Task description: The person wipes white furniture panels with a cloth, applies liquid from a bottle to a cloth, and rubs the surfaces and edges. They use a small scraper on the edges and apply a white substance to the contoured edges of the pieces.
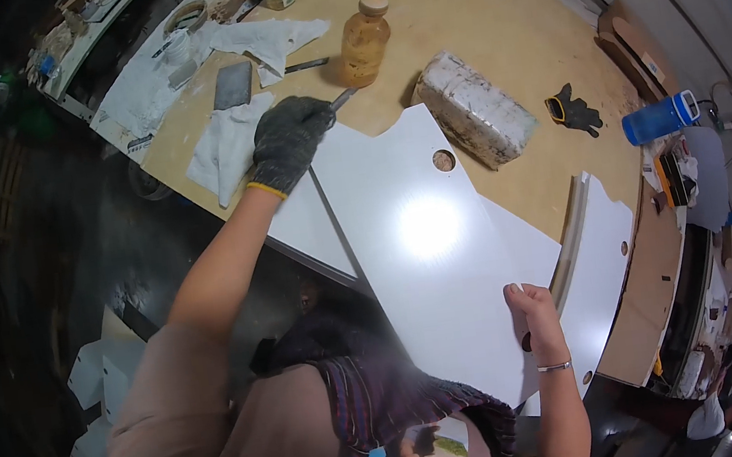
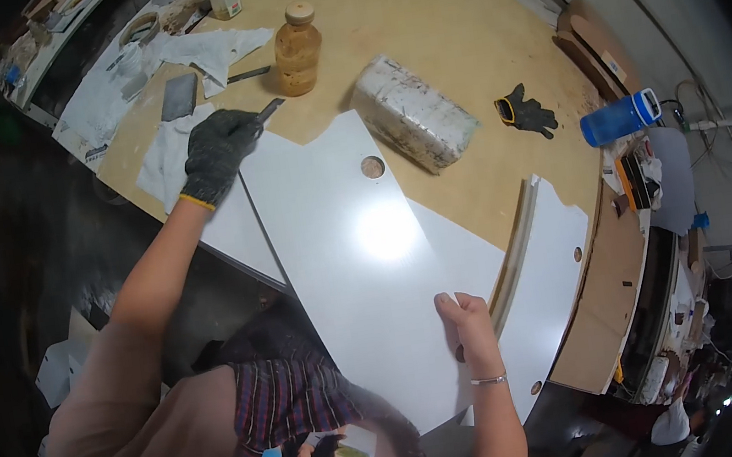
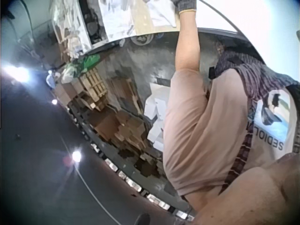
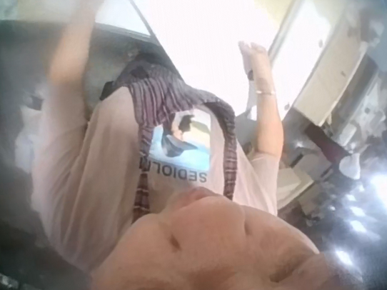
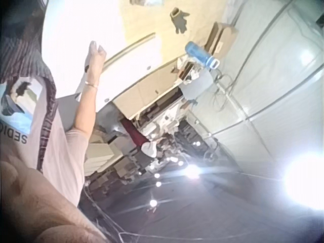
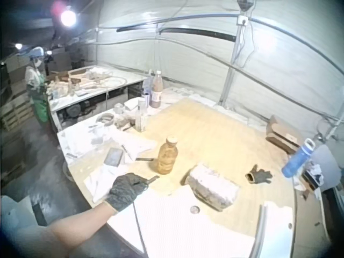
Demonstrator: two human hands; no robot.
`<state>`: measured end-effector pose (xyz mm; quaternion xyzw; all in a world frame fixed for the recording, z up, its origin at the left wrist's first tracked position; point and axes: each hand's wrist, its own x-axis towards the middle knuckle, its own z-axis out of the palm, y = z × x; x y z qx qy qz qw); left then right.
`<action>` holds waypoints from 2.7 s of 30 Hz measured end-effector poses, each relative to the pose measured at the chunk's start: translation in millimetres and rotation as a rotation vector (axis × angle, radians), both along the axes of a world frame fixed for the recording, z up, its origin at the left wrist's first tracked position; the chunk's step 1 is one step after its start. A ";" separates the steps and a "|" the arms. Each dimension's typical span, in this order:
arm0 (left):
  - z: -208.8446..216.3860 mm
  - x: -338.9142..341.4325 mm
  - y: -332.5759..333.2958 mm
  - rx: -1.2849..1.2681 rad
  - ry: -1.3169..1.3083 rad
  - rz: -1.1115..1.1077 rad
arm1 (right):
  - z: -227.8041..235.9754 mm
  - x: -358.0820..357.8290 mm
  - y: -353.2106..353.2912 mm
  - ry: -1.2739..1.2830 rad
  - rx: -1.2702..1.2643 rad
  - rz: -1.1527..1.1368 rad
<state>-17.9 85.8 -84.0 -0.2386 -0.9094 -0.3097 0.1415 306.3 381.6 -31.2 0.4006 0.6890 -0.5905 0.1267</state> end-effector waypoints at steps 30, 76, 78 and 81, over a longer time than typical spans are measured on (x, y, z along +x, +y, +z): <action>170.7 62.8 9.2 0.372 0.067 -1.015 | 37.5 127.2 -48.6 0.350 0.252 -0.107; 114.8 134.0 44.4 0.711 -0.657 -0.934 | -21.0 173.5 -59.0 0.327 0.052 -0.190; 102.6 137.0 44.8 0.841 -0.854 -0.963 | -30.3 174.0 -59.9 0.314 0.027 -0.212; 92.8 148.8 47.6 0.678 -0.097 -0.883 | -26.9 177.3 -56.9 0.264 0.045 -0.169</action>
